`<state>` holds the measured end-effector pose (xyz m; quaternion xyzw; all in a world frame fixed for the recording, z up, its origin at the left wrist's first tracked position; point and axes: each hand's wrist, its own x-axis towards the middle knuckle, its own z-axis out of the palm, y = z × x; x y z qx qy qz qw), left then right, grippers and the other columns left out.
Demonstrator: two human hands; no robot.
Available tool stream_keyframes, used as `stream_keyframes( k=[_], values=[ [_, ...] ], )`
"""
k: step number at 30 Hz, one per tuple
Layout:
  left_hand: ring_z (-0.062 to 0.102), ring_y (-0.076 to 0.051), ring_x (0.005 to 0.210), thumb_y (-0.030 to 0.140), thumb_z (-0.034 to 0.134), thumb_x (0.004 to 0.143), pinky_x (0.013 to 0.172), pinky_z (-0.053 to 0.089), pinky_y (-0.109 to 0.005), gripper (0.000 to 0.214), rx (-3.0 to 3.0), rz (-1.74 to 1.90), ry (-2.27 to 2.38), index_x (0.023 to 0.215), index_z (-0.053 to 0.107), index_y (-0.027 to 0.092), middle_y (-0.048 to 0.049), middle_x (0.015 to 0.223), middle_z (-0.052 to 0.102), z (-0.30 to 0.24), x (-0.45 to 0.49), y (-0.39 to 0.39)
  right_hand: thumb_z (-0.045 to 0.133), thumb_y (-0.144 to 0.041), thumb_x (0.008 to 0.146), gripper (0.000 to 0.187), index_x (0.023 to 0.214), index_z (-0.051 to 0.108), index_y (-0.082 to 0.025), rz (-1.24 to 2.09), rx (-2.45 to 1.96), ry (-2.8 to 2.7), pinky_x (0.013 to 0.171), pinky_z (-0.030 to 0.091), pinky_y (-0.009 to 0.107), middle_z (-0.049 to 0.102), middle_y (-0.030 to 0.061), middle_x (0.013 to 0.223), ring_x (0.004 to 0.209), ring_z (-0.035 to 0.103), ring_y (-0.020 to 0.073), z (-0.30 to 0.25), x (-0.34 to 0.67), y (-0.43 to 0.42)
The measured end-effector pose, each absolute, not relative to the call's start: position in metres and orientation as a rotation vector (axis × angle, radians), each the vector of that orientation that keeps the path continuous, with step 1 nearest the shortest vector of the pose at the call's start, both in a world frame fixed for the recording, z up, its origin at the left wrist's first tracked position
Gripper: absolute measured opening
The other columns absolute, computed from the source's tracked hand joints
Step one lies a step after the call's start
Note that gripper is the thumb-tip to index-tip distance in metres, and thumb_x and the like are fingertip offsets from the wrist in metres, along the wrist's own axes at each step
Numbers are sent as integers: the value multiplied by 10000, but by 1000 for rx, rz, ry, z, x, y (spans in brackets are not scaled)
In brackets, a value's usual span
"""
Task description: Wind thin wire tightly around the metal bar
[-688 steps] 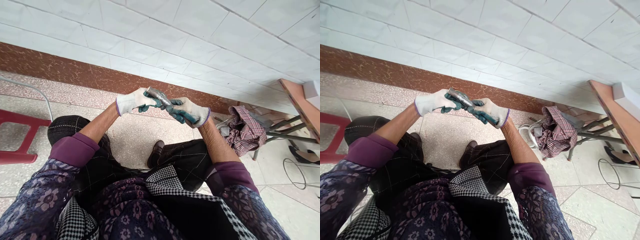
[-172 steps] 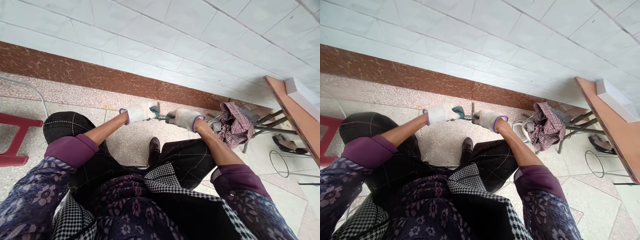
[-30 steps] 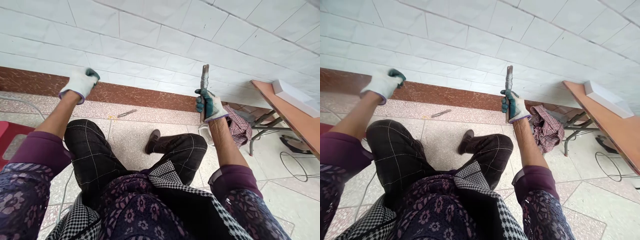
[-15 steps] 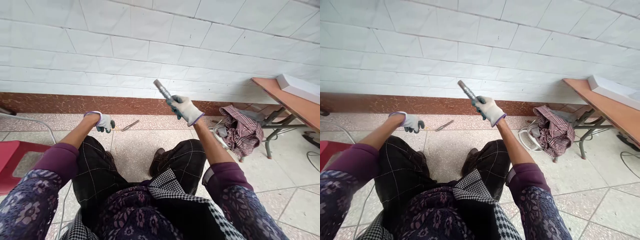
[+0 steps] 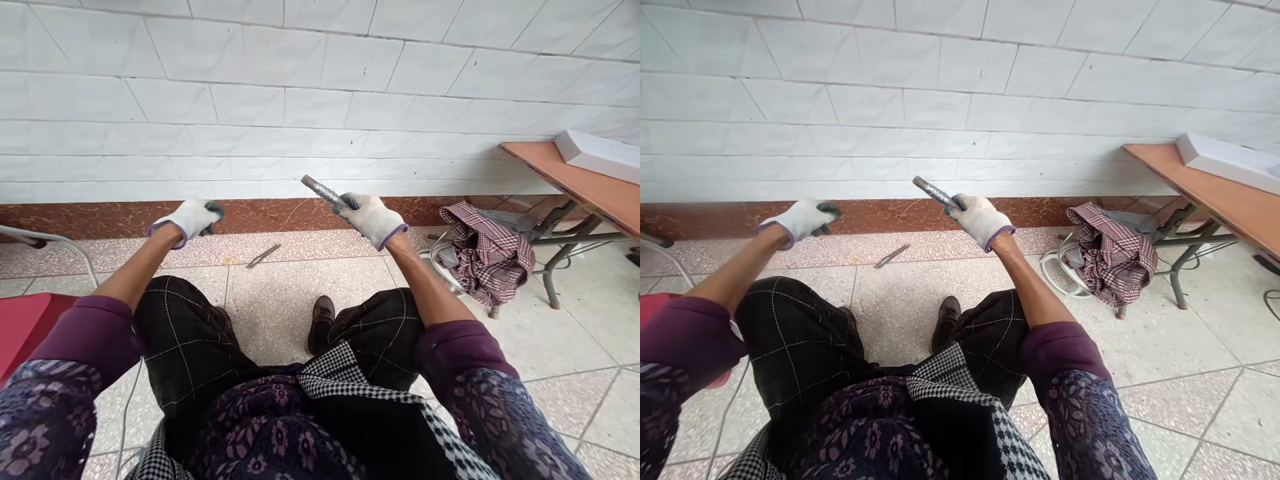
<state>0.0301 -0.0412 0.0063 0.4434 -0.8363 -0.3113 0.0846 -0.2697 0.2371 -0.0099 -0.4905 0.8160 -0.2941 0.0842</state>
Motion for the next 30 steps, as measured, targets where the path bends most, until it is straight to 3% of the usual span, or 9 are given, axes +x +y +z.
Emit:
stream_keyframes(
  k=[2, 3, 8, 13, 17, 21, 27, 30],
  values=[
    [664, -155, 685, 272, 646, 903, 538, 407, -256, 370, 1153, -1214, -2322, 1260, 704, 194, -92, 940, 756, 20, -2, -6, 583, -447, 935, 282, 1061, 714, -232, -822, -1497, 2474, 591, 351, 310, 624, 23, 744, 637, 530, 163, -9, -264, 240],
    [660, -153, 682, 306, 636, 930, 527, 403, -257, 366, 1071, -1302, -2287, 1274, 698, 200, -105, 968, 753, 25, -18, 14, 576, -447, 944, 291, 1090, 715, -237, -797, -1510, 2497, 608, 353, 312, 642, 30, 776, 664, 543, 170, -8, -261, 240],
    [581, -118, 547, 317, 687, 919, 450, 272, -256, 332, 967, -1815, -2041, 1226, 704, 191, -96, 877, 731, 23, -80, 80, 527, -464, 993, 328, 1171, 686, -239, -576, -1543, 2650, 635, 335, 328, 704, 67, 881, 730, 583, 208, -8, -248, 237],
    [487, -76, 481, 228, 609, 942, 442, 238, -238, 116, 964, -2303, -1688, 936, 703, 161, -36, 681, 642, -3, -95, 85, 497, -432, 1017, 301, 1145, 658, -212, -292, -1563, 2746, 621, 308, 338, 723, 97, 968, 766, 609, 233, -15, -246, 227],
    [330, -60, 397, 150, 597, 895, 415, 184, -247, 111, 900, -2167, -1740, 827, 682, 171, 44, 524, 458, -18, -91, 93, 474, -416, 1025, 304, 1147, 651, -202, -242, -1606, 2685, 625, 304, 343, 713, 97, 942, 760, 606, 234, -16, -245, 218],
    [315, -49, 414, 91, 621, 831, 418, 181, -250, 108, 802, -1983, -1831, 770, 668, 166, 49, 532, 452, -25, -85, 108, 494, -426, 1012, 291, 1115, 661, -210, -308, -1596, 2591, 629, 317, 343, 695, 92, 911, 746, 584, 223, -17, -245, 205],
    [266, -47, 401, 99, 572, 846, 407, 135, -245, 126, 742, -2050, -1798, 834, 676, 168, 63, 519, 379, -33, -69, 95, 571, -436, 947, 242, 934, 672, -216, -610, -1477, 2396, 619, 370, 336, 640, 43, 789, 668, 537, 176, -25, -249, 198],
    [287, -52, 420, 148, 596, 859, 417, 202, -238, 89, 704, -2049, -1839, 870, 678, 180, 50, 549, 420, -36, -58, 82, 604, -412, 920, 220, 905, 686, -208, -720, -1469, 2310, 601, 381, 328, 625, 35, 758, 655, 527, 166, -26, -248, 198]
  ],
)
